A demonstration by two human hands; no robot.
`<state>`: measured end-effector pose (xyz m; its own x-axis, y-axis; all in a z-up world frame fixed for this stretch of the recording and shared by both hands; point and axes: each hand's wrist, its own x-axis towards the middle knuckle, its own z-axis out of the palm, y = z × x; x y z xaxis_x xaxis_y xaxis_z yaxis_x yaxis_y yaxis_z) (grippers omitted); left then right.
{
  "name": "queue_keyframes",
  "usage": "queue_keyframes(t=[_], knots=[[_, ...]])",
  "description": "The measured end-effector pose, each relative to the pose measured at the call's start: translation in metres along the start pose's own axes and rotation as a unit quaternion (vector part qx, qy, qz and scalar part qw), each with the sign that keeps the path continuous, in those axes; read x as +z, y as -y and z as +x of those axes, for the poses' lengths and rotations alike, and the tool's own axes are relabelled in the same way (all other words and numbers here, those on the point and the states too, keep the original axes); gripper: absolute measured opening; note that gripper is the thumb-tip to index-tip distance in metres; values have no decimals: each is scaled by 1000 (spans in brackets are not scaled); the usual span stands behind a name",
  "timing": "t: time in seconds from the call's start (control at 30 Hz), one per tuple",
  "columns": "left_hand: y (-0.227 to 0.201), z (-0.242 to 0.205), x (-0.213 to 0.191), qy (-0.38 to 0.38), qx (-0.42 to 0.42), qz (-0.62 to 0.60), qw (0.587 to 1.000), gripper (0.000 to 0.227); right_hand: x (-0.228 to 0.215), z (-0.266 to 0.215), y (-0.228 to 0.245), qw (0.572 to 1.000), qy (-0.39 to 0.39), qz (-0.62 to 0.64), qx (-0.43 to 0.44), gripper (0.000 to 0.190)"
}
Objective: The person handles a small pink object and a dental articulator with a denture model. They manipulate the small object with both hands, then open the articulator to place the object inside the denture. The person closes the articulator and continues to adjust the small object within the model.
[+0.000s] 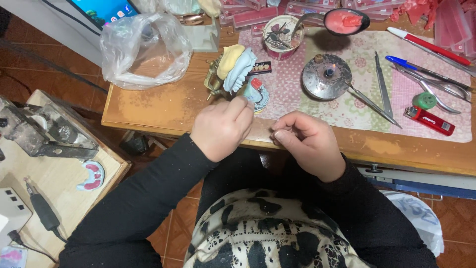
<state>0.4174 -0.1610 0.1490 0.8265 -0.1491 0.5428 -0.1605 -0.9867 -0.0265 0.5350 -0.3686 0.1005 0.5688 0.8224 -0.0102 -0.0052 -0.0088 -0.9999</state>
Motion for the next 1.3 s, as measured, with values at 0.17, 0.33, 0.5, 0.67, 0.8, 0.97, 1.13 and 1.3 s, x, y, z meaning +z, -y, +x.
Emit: queue_keyframes(t=[0.17, 0.33, 0.5, 0.67, 0.8, 0.97, 1.13, 1.3], knots=[[3, -4, -1, 5, 17, 27, 999, 20, 2, 1, 2, 1000, -6, -24, -5, 11], [4, -3, -2, 31, 51, 64, 996, 15, 1, -1, 0, 1000, -7, -24, -8, 11], [2, 0, -7, 51, 85, 117, 988, 18, 2, 0, 5, 999, -14, -41, -16, 12], [-7, -3, -31, 37, 38, 83, 995, 35, 4, -2, 8, 999, -21, -10, -26, 12], [-3, -21, -51, -74, -15, 0, 997, 22, -7, -6, -19, 995, -51, -63, -51, 16], [33, -35, -57, -33, -223, 26, 974, 26, 4, 2, -21, 984, -131, -71, -95, 21], [53, -5, -39, -76, -130, 32, 988, 95, 26, -10, 17, 912, -221, -308, -160, 24], [67, 26, 0, -25, -132, -243, 961, 88, 42, -23, 23, 766, -104, -595, -220, 67]])
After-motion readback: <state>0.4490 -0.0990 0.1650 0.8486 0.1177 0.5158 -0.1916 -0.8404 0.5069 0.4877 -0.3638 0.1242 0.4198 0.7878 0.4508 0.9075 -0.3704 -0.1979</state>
